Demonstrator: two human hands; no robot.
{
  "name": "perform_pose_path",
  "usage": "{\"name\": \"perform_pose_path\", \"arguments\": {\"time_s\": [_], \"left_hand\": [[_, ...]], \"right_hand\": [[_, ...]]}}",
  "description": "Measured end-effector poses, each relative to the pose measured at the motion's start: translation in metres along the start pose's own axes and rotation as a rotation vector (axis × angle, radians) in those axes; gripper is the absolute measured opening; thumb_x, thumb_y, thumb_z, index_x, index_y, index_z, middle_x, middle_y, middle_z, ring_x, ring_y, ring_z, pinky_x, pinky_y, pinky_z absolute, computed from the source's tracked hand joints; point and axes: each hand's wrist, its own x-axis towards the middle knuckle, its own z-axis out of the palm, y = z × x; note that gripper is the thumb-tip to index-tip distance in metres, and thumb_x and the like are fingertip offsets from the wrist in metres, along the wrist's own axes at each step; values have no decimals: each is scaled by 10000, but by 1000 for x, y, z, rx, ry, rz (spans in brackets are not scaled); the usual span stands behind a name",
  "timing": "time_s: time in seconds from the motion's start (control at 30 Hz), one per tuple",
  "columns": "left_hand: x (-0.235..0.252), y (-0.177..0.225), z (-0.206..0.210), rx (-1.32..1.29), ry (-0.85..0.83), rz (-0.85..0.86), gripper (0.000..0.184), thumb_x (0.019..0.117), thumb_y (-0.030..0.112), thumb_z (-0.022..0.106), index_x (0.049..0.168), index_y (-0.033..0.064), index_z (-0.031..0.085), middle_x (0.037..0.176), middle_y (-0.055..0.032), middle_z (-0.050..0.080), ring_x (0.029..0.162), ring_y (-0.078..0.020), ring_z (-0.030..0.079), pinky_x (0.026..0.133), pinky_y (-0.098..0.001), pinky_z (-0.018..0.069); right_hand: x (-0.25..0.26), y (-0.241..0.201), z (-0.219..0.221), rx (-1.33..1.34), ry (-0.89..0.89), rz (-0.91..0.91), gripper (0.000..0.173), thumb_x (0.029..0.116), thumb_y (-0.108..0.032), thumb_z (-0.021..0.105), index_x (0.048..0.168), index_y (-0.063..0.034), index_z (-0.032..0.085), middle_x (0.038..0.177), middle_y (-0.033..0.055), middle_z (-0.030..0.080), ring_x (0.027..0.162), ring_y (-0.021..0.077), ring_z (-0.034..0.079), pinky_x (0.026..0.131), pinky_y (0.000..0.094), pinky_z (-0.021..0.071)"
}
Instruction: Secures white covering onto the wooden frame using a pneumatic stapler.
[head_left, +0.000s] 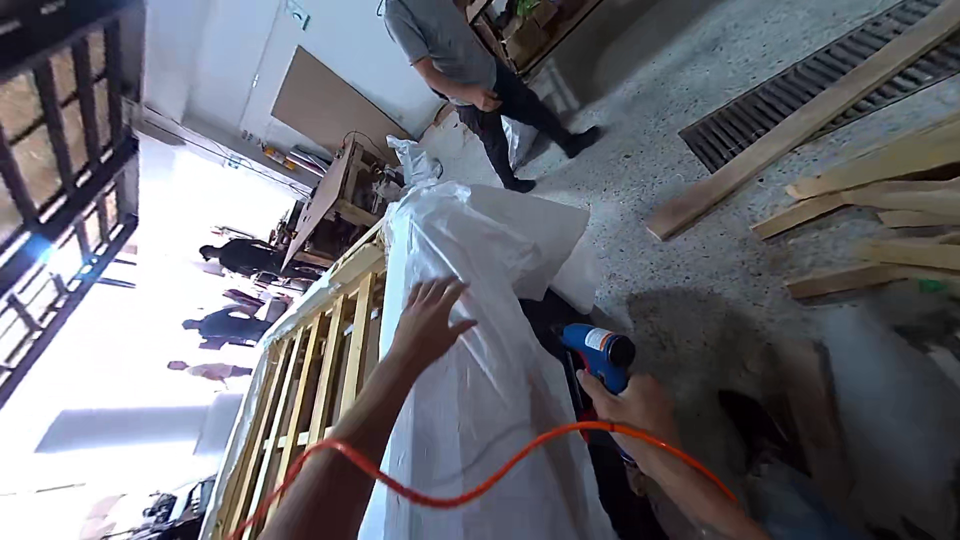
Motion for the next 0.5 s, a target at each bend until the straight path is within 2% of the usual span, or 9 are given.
{"name": "perform_pose_path", "arguments": {"time_s": [0.1,0.17,0.2,0.27,0.3,0.33,0.37,0.43,0.5], "left_hand": [[165,-28,16,135,-109,111,1113,679,557,911,1595,216,380,1679,-120,289,1550,-384,241,1227,-711,117],[240,-44,33,219,-265,195,1259,563,538,970,1606,196,353,1656,-148,329,1546,-401,241,1223,-728,53],[264,-50,43,266,-372,259,1214,559,515,979,1570,145,417,1581,-191,431,1507,-429,313,1225,-728,52],[299,-54,61,411,-587,399,845,649,482,942,1322,61,654,1341,-180,622,1354,-420,494,1217,-716,143],[310,-52,64,461,-663,457,623,726,432,908,1185,57,718,1241,-156,676,1268,-400,567,1174,-696,275],[316,-51,62,460,-711,510,434,811,374,855,1095,68,736,1165,-136,704,1182,-375,625,1066,-650,426],[318,-53,58,387,-712,543,317,883,323,800,1049,61,734,1122,-140,707,1134,-368,646,991,-613,497],[322,-52,43,149,-594,503,229,978,258,693,1045,39,708,1131,-154,679,1145,-351,631,993,-557,518],[332,-42,28,-52,-459,367,253,1036,272,603,1030,31,681,1077,-143,675,1083,-323,653,945,-540,544]], "right_hand": [[64,-3,-15,17,-51,64,391,866,-518,730,890,-127,721,688,13,663,601,157,653,590,437,572],[98,3,-21,53,-23,74,382,855,-511,737,870,-129,724,655,14,658,548,154,642,538,422,572],[112,5,-25,47,-6,81,388,852,-520,729,869,-132,723,653,10,659,540,152,642,532,418,572],[137,7,-38,-1,13,101,431,858,-564,697,880,-134,716,657,-1,667,545,147,659,533,412,589],[149,6,-44,-23,19,113,457,861,-581,688,891,-126,716,661,3,671,550,152,667,538,421,595],[158,3,-50,-39,19,121,474,867,-594,681,901,-123,715,663,3,675,551,153,671,538,421,601],[164,0,-54,-49,19,125,479,872,-596,678,913,-119,712,663,3,676,547,154,670,534,422,601],[178,-9,-61,-70,31,109,487,877,-598,670,943,-117,705,664,-2,677,539,147,667,525,412,597],[190,-25,-59,-61,58,103,485,873,-582,688,989,-111,706,694,11,685,557,153,675,536,419,602]]}}
